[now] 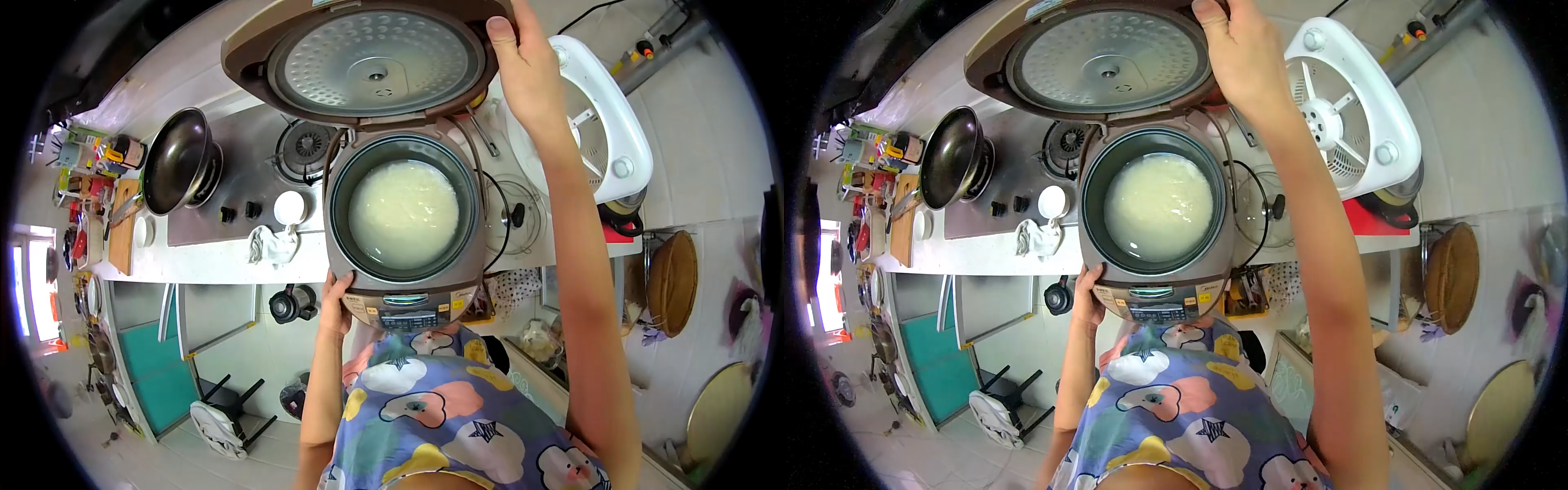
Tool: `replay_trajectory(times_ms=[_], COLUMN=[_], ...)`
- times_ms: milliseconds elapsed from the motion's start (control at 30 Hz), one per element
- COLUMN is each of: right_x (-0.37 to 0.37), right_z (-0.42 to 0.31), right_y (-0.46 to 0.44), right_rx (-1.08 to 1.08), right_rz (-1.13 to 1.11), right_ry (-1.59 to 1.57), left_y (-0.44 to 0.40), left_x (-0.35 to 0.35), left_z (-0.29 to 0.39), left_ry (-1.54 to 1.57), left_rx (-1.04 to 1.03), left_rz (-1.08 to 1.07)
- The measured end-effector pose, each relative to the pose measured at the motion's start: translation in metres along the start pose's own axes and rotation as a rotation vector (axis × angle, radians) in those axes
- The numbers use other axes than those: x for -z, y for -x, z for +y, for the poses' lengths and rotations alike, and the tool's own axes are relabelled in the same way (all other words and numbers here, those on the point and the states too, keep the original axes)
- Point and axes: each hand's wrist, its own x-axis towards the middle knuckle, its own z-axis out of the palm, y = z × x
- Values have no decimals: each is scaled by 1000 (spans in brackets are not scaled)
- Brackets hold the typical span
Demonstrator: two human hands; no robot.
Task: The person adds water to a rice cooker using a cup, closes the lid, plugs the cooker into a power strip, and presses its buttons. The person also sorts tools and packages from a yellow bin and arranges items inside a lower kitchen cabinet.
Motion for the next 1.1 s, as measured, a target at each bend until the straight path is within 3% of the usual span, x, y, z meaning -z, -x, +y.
replay_trajectory(times_ms=[333,467,600,700,800,900,1000,1100], right_x=[14,24,34,34,31,26,21,41], right_z=[95,105,108,111,102,109,108,110], right_y=[-5,-9,-14,-15,-14,-15,-8,-6], right_rx=[13,-75,-112,-32,-155,-115,-142,-141], right_rz=[78,68,32,89,64,109,212,31], right_ry=[70,-4,163,163,86,-99,-73,59], left_y=[5,0,0,0,3,-1,-4,-5], left_x=[-18,-28,-40,-40,-43,-37,-35,-35], left_z=[3,2,1,1,2,-2,-7,-6], left_ry=[-114,-118,-107,-92,-105,-127,-120,-118], left_rx=[-87,-73,-58,-48,-65,-76,-117,-102], left_rz=[-32,-50,-51,-43,-49,-47,-60,-64])
